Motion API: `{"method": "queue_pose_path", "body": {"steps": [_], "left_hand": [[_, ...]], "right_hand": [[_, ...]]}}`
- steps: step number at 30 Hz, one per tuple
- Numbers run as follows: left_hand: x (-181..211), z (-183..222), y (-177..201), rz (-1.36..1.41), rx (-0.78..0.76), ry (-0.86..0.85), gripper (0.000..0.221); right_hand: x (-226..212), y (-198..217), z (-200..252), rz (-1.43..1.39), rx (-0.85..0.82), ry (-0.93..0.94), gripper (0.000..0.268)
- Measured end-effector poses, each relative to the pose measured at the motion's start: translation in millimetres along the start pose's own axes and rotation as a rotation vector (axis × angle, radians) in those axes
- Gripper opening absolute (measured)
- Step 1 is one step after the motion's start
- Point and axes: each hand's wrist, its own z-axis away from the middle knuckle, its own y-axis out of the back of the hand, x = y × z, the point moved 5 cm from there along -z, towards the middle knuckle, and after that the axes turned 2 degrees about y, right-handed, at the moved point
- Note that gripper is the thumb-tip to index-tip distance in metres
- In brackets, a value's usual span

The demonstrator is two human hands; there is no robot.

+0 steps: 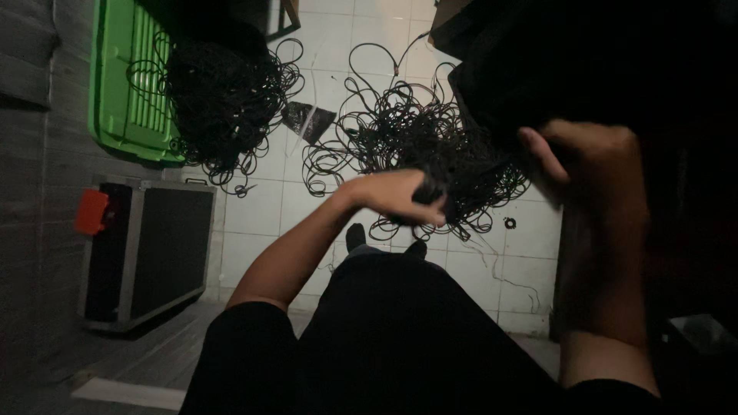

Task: The person coils long black cables by hand, loops them into circles, and places the coiled cables into a plastic bin.

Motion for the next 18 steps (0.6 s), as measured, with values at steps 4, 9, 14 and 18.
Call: {"method": "queue_pose_path", "body": {"steps": [4, 9, 14, 18], "left_hand": [[27, 20, -21, 0.173, -0.177, -0.178, 0.037], [37, 15, -29, 0.356, -0.365, -0.406, 0.04], [15, -14, -62, 0.474, -0.431, -0.275, 0.036], [21, -12, -70, 0.532, -0.445, -0.317, 0.032]], "right_hand": [[32, -53, -14, -0.394, -0.131, -0.276, 0.042], [23, -99, -25, -0.765, -0.046, -0.116, 0.041], [28, -81, -41, -0.602, 0.134, -0.121, 0.042], [44, -99, -40, -0.478, 0.104, -0.08, 0.038]]}}
